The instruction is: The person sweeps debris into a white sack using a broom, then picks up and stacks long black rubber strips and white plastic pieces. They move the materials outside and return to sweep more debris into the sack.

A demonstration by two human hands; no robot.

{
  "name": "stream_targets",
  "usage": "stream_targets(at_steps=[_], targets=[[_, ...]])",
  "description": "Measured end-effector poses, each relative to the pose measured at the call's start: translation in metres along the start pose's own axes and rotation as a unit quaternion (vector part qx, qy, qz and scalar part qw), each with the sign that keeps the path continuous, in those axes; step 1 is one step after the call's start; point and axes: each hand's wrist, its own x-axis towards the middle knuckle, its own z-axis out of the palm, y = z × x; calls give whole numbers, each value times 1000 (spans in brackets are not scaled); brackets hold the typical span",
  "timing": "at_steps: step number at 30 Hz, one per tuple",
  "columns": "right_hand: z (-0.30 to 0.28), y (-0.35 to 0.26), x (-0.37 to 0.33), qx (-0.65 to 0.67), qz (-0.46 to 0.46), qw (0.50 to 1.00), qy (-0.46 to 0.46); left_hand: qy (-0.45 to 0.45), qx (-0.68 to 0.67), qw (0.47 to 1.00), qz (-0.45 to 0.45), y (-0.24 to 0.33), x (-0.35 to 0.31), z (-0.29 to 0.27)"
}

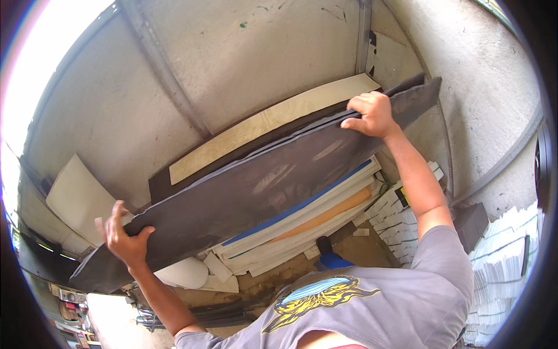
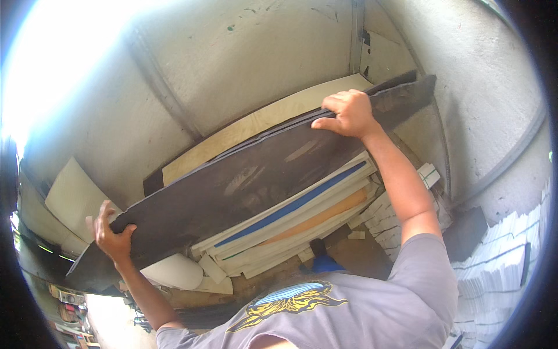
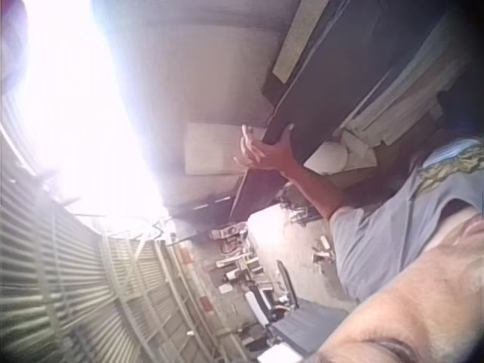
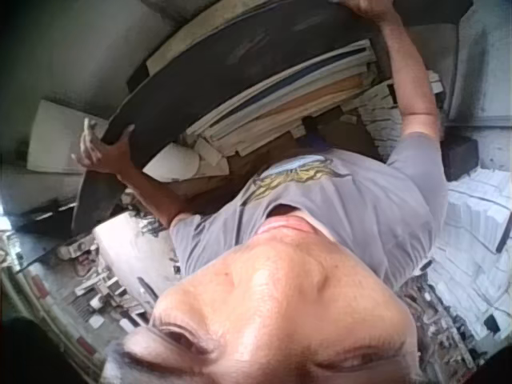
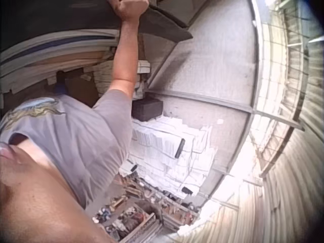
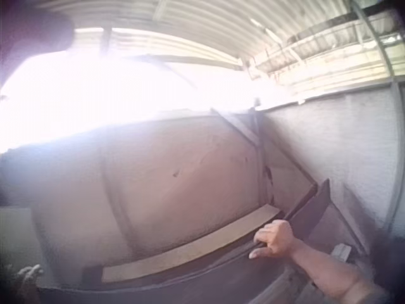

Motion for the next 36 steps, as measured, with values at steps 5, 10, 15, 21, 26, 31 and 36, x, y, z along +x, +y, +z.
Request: stream_targets(at_steps=[5, 10, 15, 21, 26, 31, 36], targets=[[77, 60, 11, 8, 58, 989, -138, -162, 2, 985, -62, 2, -23, 104], [141, 124, 17, 18, 115, 949, -291, -172, -7, 984, -55, 33, 0, 214], [211, 171, 31, 30, 142, 923, -355, -327, -18, 940, -95, 60, 65, 289], [306, 191, 43, 54, 183, 895, -403, -364, -19, 925, -108, 41, 85, 378], [390, 207, 37, 64, 196, 896, -392, -364, 41, 922, -123, 39, 86, 446], [472, 194, -7, -109, 133, 946, -275, -379, -70, 922, -31, 123, 14, 493], [457, 146, -77, -15, 179, 964, -194, -425, -44, 904, -23, 188, -15, 485]])
